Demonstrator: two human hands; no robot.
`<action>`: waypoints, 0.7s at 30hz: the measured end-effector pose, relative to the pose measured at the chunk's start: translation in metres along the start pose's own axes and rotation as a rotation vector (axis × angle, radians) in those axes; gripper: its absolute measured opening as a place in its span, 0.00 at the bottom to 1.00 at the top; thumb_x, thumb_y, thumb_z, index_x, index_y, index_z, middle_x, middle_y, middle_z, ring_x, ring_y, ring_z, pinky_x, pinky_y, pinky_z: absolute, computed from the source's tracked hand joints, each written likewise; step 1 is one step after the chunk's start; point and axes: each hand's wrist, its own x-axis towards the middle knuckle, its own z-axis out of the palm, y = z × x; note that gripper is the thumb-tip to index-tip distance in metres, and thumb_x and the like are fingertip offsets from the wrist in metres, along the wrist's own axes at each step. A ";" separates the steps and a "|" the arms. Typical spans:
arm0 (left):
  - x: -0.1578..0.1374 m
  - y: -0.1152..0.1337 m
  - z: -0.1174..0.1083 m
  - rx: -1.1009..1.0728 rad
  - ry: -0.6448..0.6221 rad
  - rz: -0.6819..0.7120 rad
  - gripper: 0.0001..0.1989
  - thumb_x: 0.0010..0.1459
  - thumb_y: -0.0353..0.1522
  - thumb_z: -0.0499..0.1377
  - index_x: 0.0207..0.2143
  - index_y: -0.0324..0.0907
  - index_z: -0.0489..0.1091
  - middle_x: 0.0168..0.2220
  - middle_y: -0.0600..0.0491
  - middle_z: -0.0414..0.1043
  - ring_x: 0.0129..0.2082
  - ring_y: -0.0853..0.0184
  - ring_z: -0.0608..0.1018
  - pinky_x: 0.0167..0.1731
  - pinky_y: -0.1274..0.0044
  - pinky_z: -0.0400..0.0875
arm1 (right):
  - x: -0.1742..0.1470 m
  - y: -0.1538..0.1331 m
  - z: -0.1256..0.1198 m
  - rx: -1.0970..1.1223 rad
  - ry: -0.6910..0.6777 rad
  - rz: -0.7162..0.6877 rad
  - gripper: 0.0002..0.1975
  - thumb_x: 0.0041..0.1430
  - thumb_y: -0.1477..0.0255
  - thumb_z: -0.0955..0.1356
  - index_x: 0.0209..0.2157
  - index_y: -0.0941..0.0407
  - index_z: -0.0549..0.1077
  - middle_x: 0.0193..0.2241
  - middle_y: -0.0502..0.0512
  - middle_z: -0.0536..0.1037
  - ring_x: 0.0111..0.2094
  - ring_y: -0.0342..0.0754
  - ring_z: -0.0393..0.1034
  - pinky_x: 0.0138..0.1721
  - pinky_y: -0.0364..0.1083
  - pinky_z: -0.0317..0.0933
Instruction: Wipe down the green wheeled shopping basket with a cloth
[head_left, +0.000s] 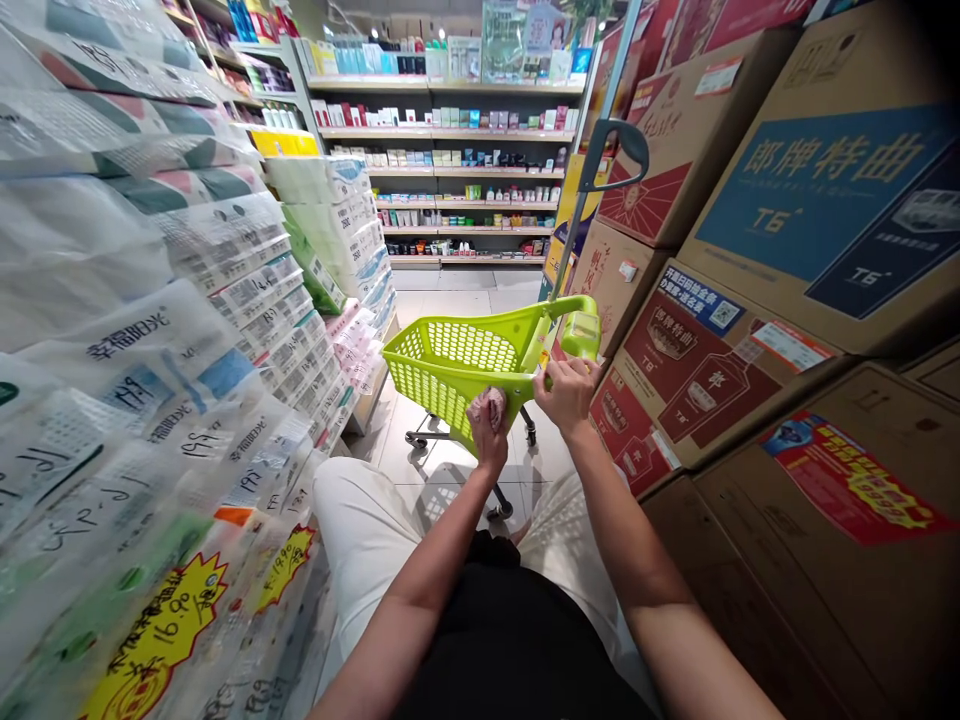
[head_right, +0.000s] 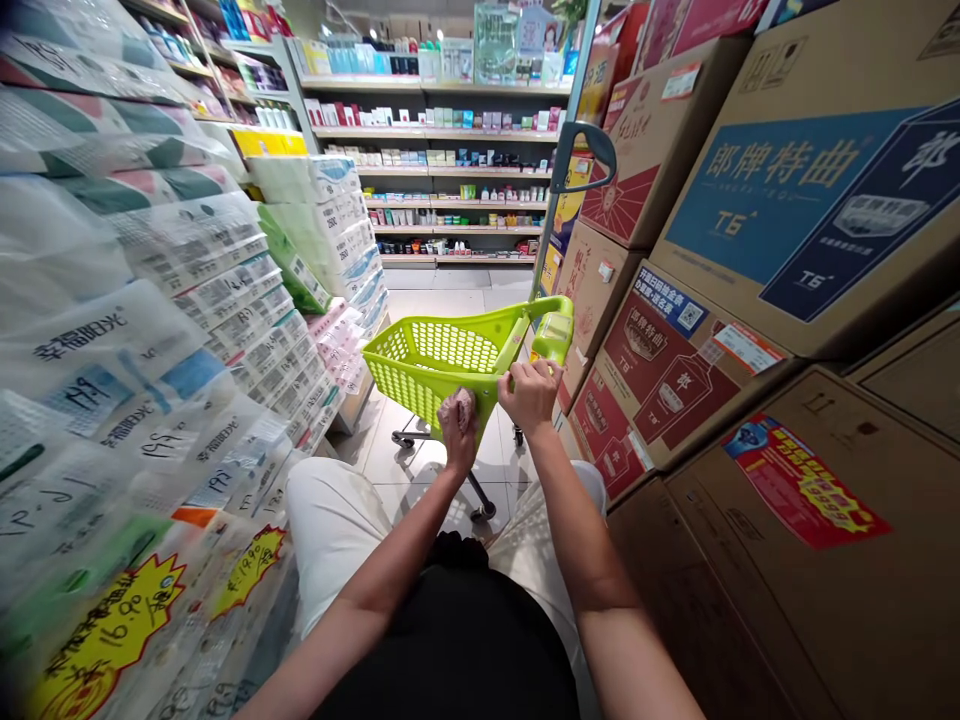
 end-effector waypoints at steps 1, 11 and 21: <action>0.001 0.001 -0.003 0.028 0.030 0.031 0.26 0.66 0.33 0.56 0.65 0.41 0.64 0.69 0.39 0.58 0.69 0.48 0.60 0.70 0.55 0.49 | -0.001 0.000 0.001 0.001 0.004 -0.006 0.10 0.61 0.72 0.64 0.26 0.52 0.71 0.27 0.55 0.77 0.38 0.54 0.65 0.54 0.56 0.51; 0.039 -0.008 -0.031 0.297 -0.071 0.070 0.27 0.60 0.27 0.58 0.62 0.50 0.71 0.59 0.43 0.66 0.61 0.50 0.68 0.64 0.60 0.64 | 0.000 0.020 -0.002 0.036 -0.013 -0.016 0.10 0.61 0.70 0.65 0.24 0.52 0.68 0.26 0.54 0.77 0.38 0.53 0.66 0.54 0.55 0.51; 0.076 -0.040 -0.062 0.351 0.124 -0.247 0.30 0.58 0.27 0.58 0.64 0.42 0.67 0.60 0.38 0.65 0.58 0.48 0.71 0.60 0.59 0.66 | 0.000 0.031 -0.001 0.069 -0.004 -0.020 0.11 0.58 0.71 0.65 0.22 0.52 0.64 0.24 0.53 0.75 0.37 0.53 0.65 0.53 0.54 0.52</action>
